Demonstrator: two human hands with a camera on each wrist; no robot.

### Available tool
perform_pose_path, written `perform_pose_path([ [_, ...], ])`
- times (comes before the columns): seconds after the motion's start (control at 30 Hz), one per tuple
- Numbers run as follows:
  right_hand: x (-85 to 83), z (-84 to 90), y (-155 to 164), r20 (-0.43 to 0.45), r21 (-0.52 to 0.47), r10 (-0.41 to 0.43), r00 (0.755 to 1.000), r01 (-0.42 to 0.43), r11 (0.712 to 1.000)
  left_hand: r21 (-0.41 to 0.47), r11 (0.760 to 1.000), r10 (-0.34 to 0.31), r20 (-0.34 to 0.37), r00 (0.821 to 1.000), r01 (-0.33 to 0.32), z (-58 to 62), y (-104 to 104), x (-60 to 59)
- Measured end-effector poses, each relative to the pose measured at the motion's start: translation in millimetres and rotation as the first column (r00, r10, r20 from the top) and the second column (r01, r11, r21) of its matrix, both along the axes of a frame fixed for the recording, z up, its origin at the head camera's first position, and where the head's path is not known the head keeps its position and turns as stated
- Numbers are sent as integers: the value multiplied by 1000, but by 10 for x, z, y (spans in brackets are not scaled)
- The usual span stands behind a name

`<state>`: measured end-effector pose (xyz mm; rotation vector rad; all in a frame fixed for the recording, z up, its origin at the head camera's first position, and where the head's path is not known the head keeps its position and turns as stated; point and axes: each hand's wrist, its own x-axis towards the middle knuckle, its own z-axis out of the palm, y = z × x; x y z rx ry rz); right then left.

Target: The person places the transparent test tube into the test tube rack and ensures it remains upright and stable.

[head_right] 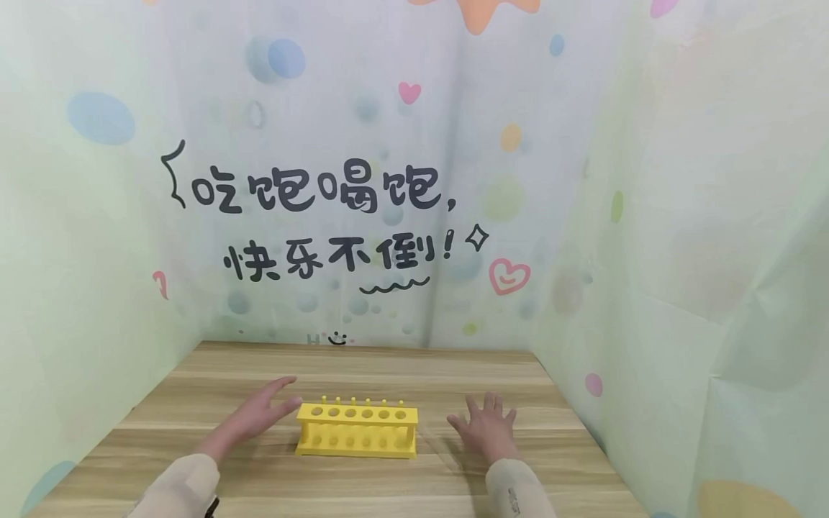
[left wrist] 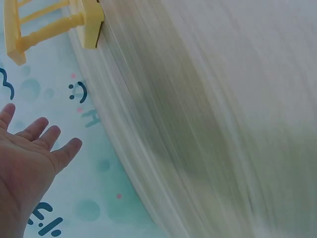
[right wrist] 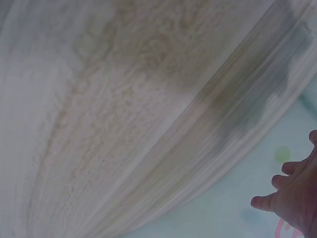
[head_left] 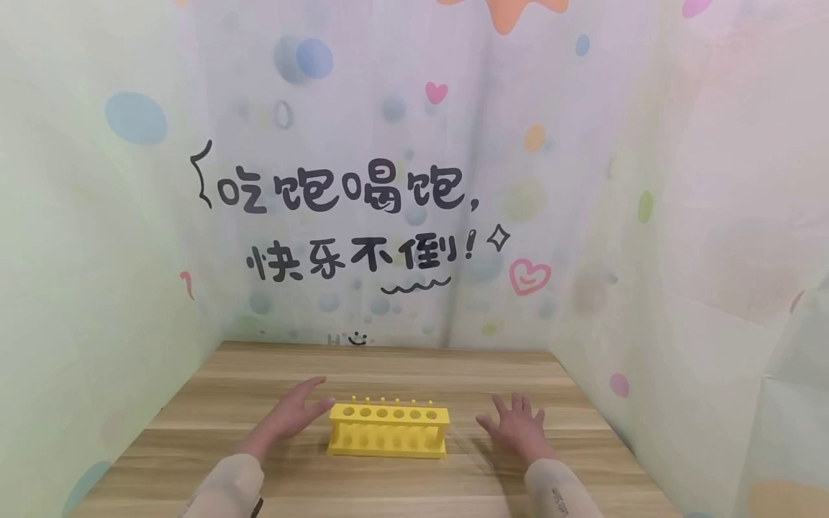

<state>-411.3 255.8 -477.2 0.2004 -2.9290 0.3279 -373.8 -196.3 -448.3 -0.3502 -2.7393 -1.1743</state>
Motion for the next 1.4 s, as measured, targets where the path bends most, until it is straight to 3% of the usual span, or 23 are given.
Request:
perform_pose_path([
  [0.4, -60, -23, -55, -50, -6, 12, 999, -12, 1000, 43, 998, -38, -7, 999, 39, -42, 53, -22],
  [0.87, -50, 19, -218, -26, -63, 23, 999, -25, 998, 82, 993, -83, 2, 997, 82, -80, 104, 3],
  [1.27, -2, 60, -521, -33, -248, 69, 997, -75, 966, 79, 992, -100, -9, 995, 100, -130, 109, 15],
  [1.4, -17, 35, -586, -46, -268, 95, 994, -104, 958, 85, 992, -96, -6, 995, 97, -144, 106, 7],
])
